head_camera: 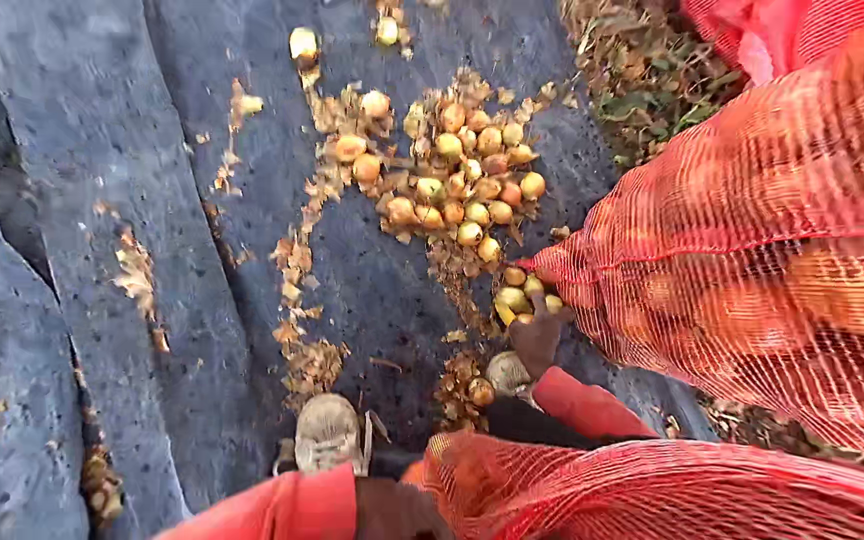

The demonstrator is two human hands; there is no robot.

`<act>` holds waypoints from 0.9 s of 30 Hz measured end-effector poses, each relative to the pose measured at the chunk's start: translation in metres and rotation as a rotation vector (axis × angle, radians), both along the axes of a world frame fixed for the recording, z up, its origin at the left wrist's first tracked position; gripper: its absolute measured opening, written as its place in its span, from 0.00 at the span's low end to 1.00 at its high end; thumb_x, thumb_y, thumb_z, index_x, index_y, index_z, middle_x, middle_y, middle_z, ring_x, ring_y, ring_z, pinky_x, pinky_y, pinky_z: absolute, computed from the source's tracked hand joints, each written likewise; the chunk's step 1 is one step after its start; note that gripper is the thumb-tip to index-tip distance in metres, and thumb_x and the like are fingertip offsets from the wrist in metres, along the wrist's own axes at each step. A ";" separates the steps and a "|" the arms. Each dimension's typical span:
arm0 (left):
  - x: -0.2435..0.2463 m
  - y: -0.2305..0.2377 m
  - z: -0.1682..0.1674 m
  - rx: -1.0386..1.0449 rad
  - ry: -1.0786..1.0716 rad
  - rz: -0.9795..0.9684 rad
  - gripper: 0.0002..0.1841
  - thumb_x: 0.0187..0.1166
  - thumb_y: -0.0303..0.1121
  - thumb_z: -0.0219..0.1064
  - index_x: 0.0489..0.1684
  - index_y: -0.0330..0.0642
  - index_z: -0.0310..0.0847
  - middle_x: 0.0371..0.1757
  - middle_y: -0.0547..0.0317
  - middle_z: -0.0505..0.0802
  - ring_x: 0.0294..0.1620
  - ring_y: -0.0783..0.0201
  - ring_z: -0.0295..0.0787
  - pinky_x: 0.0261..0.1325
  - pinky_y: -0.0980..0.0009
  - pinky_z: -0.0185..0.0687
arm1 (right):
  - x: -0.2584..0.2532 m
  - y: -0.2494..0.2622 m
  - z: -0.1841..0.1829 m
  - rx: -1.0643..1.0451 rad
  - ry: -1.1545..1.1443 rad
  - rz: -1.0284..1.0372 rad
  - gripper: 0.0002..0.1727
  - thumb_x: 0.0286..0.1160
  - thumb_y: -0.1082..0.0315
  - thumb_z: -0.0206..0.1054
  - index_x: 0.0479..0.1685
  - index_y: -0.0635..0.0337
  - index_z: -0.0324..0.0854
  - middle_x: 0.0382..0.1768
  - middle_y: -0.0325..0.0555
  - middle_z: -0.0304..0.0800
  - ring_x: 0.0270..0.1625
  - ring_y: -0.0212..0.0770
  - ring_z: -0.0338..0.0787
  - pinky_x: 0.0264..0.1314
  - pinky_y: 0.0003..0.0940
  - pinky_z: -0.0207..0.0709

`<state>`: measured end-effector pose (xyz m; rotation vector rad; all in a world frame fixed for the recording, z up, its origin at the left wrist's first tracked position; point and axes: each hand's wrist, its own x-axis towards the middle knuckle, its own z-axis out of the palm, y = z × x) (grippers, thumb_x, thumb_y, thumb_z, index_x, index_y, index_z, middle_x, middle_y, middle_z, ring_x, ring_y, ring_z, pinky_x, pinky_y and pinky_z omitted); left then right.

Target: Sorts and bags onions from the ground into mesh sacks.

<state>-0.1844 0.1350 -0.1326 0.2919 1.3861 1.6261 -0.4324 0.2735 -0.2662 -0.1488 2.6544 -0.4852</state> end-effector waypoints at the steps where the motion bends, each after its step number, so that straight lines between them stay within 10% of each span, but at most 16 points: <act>1: -0.003 0.002 0.005 0.019 -0.049 -0.056 0.27 0.67 0.17 0.70 0.70 0.43 0.86 0.65 0.37 0.89 0.67 0.41 0.86 0.68 0.38 0.75 | 0.004 0.003 -0.001 -0.015 0.024 0.074 0.40 0.58 0.78 0.78 0.80 0.56 0.75 0.84 0.88 0.48 0.72 0.85 0.74 0.62 0.69 0.81; 4: -0.010 0.002 0.008 0.023 -0.110 -0.165 0.22 0.70 0.22 0.70 0.66 0.43 0.88 0.53 0.37 0.92 0.53 0.44 0.89 0.57 0.39 0.79 | 0.004 0.000 -0.006 -0.082 0.068 0.213 0.39 0.55 0.77 0.79 0.77 0.56 0.78 0.84 0.85 0.50 0.73 0.83 0.74 0.62 0.68 0.81; 9: -0.019 -0.006 -0.004 -0.135 -0.033 -0.143 0.20 0.78 0.29 0.72 0.70 0.43 0.85 0.57 0.34 0.92 0.62 0.37 0.88 0.66 0.35 0.76 | -0.025 -0.030 0.004 -0.007 -0.131 0.227 0.35 0.61 0.74 0.77 0.76 0.49 0.81 0.80 0.80 0.61 0.68 0.78 0.79 0.59 0.70 0.79; 14: -0.025 -0.024 -0.011 -0.345 -0.028 0.030 0.22 0.72 0.24 0.71 0.67 0.45 0.84 0.62 0.41 0.91 0.65 0.39 0.86 0.68 0.35 0.76 | -0.015 -0.069 0.093 -0.932 -0.603 0.214 0.29 0.63 0.66 0.73 0.70 0.55 0.79 0.50 0.47 0.91 0.44 0.38 0.92 0.43 0.37 0.91; 17: -0.008 -0.019 -0.030 -0.290 0.152 0.333 0.16 0.73 0.27 0.71 0.58 0.34 0.87 0.51 0.38 0.94 0.54 0.42 0.92 0.60 0.40 0.84 | 0.009 -0.080 0.143 -1.174 -0.926 0.737 0.25 0.71 0.59 0.70 0.65 0.62 0.80 0.55 0.46 0.90 0.52 0.35 0.90 0.55 0.36 0.87; 20: -0.012 -0.024 -0.030 -0.396 0.174 0.302 0.16 0.75 0.31 0.70 0.58 0.34 0.88 0.52 0.35 0.94 0.55 0.37 0.92 0.60 0.35 0.81 | 0.016 -0.060 0.117 -0.784 -0.858 0.965 0.15 0.77 0.67 0.62 0.50 0.70 0.87 0.43 0.51 0.93 0.42 0.38 0.91 0.46 0.35 0.86; 23: -0.029 -0.030 -0.010 -0.544 0.055 0.119 0.19 0.77 0.29 0.67 0.67 0.41 0.86 0.62 0.35 0.91 0.66 0.33 0.86 0.69 0.32 0.75 | 0.021 -0.032 0.069 0.062 -0.641 1.101 0.22 0.73 0.75 0.65 0.68 0.66 0.82 0.68 0.72 0.80 0.72 0.71 0.79 0.66 0.68 0.76; 27: -0.032 -0.033 -0.008 -0.568 0.079 0.105 0.18 0.78 0.30 0.66 0.65 0.39 0.86 0.62 0.35 0.91 0.66 0.33 0.86 0.67 0.32 0.76 | 0.053 0.008 0.014 0.146 -0.643 1.249 0.18 0.90 0.66 0.54 0.65 0.66 0.84 0.68 0.78 0.79 0.75 0.78 0.75 0.69 0.72 0.72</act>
